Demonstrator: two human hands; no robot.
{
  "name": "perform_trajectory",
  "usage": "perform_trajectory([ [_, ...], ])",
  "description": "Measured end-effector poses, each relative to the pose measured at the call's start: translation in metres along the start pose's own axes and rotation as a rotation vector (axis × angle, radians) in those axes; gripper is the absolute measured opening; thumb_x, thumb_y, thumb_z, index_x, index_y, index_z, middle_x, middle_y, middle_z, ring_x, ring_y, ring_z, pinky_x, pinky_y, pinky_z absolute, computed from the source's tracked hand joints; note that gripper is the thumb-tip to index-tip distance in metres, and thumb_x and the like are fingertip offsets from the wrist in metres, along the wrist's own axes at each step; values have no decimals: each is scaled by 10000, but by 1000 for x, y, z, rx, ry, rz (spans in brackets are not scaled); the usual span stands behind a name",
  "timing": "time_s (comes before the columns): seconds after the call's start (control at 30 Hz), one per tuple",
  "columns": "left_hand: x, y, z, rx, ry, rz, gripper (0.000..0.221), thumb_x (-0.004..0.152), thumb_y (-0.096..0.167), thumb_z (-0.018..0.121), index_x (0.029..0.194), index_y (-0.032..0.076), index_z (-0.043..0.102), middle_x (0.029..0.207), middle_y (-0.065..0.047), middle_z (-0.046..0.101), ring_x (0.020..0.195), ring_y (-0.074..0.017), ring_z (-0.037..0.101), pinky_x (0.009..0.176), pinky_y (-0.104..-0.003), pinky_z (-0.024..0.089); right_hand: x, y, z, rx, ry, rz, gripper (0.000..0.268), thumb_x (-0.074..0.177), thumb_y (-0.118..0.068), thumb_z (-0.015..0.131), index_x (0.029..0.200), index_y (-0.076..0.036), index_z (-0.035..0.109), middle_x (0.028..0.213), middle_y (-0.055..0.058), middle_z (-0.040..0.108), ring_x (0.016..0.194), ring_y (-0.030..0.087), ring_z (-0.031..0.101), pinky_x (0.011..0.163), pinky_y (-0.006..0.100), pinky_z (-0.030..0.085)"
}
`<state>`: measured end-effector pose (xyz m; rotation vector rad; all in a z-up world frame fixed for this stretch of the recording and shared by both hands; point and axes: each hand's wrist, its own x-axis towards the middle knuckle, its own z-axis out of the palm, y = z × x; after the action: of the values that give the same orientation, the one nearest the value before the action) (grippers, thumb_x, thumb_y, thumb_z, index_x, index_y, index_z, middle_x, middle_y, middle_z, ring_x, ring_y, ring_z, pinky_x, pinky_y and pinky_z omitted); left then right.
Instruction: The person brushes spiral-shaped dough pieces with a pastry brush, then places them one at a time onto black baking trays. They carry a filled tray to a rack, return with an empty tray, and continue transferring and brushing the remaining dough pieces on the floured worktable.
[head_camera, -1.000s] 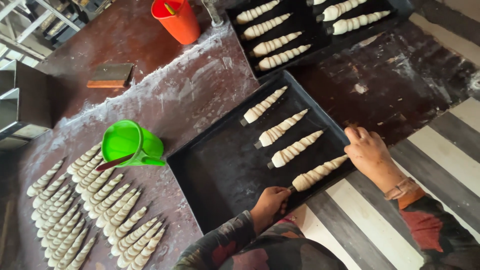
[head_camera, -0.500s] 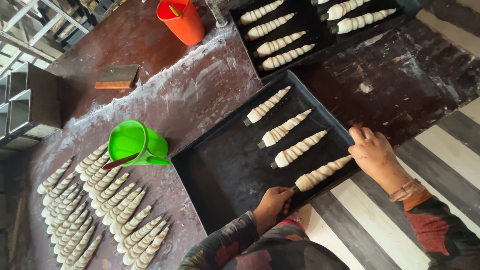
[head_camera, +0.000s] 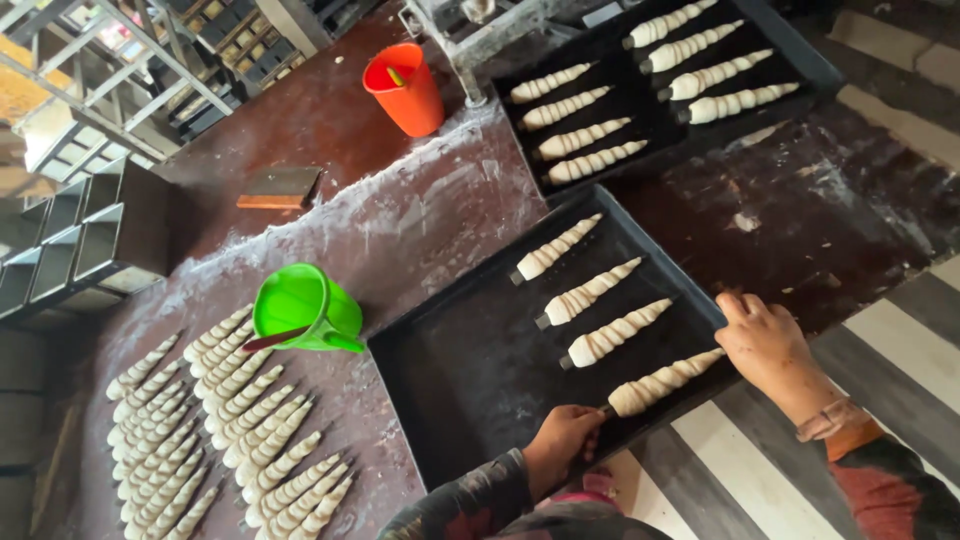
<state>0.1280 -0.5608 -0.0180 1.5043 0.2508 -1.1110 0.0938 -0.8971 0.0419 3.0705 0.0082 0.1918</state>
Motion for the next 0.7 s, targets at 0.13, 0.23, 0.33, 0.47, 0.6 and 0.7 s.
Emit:
perform_trajectory([
  [0.13, 1, -4, -3, 75, -3, 24, 242, 995, 213, 648, 1115, 12, 709, 682, 8, 545, 521, -97, 504, 482, -244, 452, -4, 0, 0, -34, -57, 32, 100, 759, -229, 681, 704, -213, 762, 1203, -42, 577, 1153, 207, 591, 870, 405, 548],
  [0.23, -30, 14, -8, 72, -36, 42, 295, 1007, 208, 637, 1196, -13, 687, 694, 18, 553, 540, -86, 510, 495, -245, 463, -5, -9, -21, -21, -59, 54, 84, 712, -245, 720, 769, -237, 781, 1277, -44, 570, 1205, 220, 561, 909, 423, 536],
  [0.33, -70, 32, -30, 152, -83, 138, 323, 993, 175, 612, 1291, 55, 650, 687, 21, 534, 554, -60, 494, 496, -239, 450, -3, -23, -54, -74, -100, 87, 176, 660, -296, 777, 827, -243, 786, 1329, -67, 557, 1282, 206, 522, 967, 421, 527],
  [0.47, -122, 35, -86, 71, -62, 315, 353, 986, 155, 619, 1323, 54, 637, 745, 31, 563, 592, -58, 470, 519, -238, 402, 14, -72, -109, -128, -94, 70, 238, 659, -350, 813, 866, -234, 783, 1317, -62, 567, 1314, 201, 516, 992, 419, 527],
  [0.6, -178, 12, -167, 142, 42, 631, 313, 1005, 132, 632, 1302, 31, 648, 899, 37, 631, 782, -39, 540, 684, -225, 478, 43, -170, -180, 122, -22, -214, 267, 692, -354, 801, 904, -195, 766, 1147, -11, 635, 1157, 236, 593, 910, 425, 532],
  [0.7, -223, -21, -242, 155, 162, 770, 295, 1000, 115, 659, 1283, 33, 649, 892, 21, 625, 789, -58, 546, 697, -237, 491, 55, -290, -248, 364, 52, -640, 249, 734, -336, 771, 891, -145, 736, 1047, 22, 674, 1038, 253, 643, 852, 420, 531],
])
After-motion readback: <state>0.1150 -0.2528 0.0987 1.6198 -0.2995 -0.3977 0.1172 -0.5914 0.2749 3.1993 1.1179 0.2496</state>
